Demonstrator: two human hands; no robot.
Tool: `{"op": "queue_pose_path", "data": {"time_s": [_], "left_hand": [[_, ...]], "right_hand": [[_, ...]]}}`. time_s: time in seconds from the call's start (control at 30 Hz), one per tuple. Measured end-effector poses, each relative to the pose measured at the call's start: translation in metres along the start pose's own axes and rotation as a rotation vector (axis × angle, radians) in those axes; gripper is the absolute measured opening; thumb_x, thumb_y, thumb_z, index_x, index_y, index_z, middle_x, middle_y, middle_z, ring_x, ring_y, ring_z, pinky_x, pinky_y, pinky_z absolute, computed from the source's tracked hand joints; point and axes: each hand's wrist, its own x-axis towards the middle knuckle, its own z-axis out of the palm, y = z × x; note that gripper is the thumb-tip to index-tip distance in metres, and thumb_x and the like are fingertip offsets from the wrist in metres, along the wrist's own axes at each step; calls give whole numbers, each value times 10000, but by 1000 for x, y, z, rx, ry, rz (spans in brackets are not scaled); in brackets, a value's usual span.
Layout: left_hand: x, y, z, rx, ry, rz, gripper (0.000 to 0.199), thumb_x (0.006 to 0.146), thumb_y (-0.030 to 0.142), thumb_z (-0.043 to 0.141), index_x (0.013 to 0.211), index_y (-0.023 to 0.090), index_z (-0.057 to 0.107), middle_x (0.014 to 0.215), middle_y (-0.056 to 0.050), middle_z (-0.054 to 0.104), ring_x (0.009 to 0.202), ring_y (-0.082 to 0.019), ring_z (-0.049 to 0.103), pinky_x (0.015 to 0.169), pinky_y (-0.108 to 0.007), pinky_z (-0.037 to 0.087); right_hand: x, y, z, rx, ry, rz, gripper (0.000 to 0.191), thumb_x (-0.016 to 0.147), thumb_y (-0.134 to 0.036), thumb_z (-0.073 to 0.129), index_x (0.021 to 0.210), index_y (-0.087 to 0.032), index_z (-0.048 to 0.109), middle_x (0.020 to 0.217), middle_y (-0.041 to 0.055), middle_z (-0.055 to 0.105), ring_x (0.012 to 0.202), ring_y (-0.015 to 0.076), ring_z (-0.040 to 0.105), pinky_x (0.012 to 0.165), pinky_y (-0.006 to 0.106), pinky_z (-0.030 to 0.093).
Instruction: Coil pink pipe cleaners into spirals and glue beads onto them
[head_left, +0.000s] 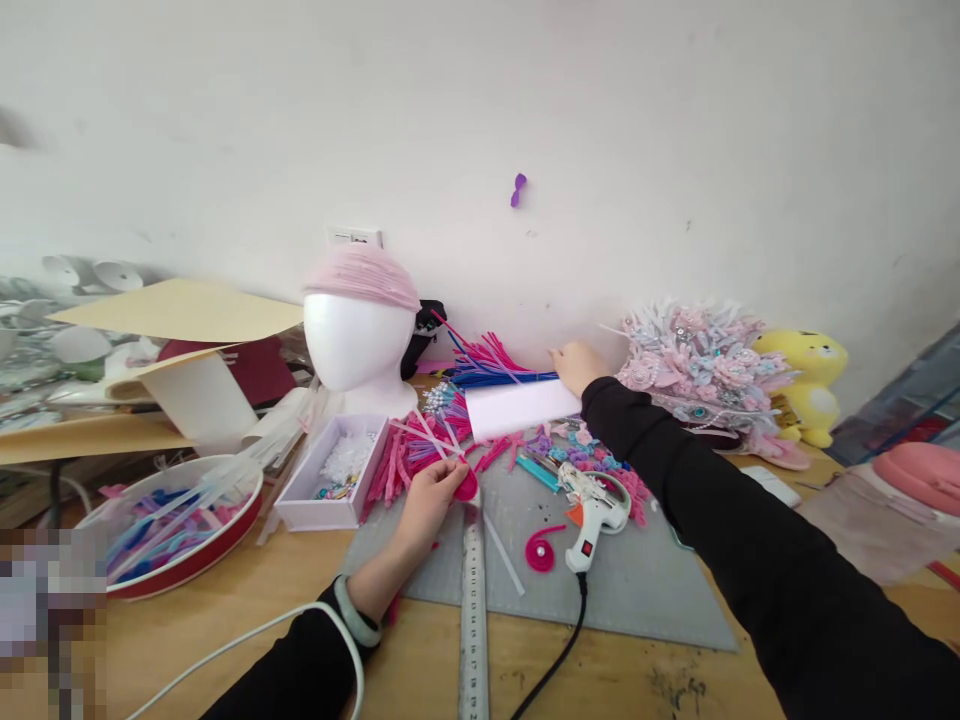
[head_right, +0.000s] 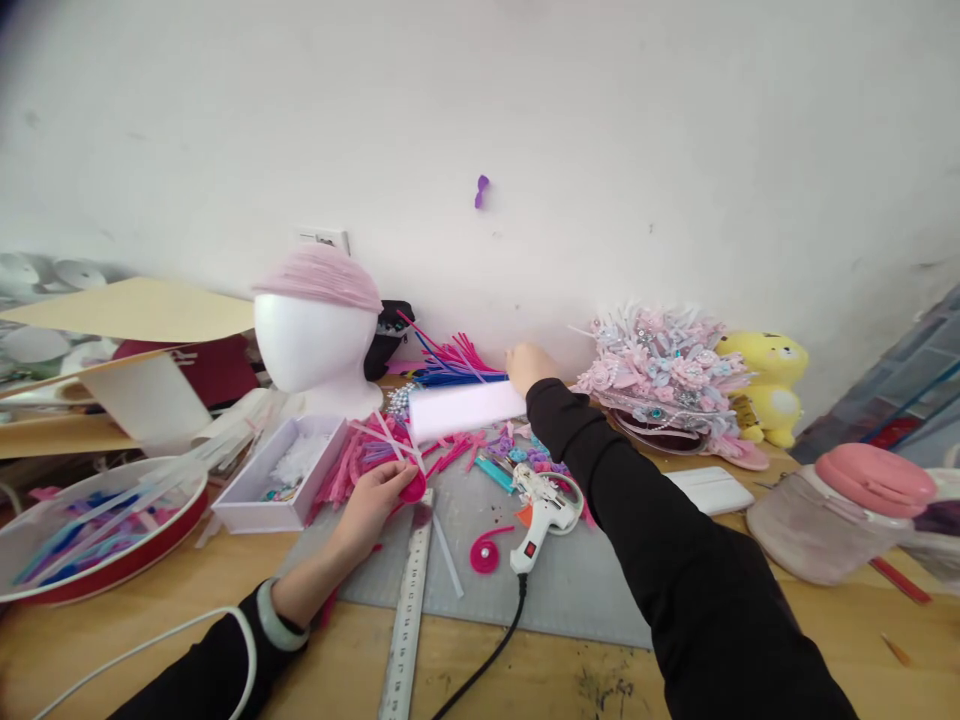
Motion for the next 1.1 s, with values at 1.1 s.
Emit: {"op": "queue_pose_path", "data": {"time_s": [1.1], "left_hand": [[-2,0,-1,21,-10,18,241,634,371,574,571,142,532,515,36,500,478,-83,411,489,-189,303]], "right_hand": [[-4,1,6,76,46,-28,363,819,-276,359,790,-86,667,807,135,660,781,175,596,691,222,381]]}}
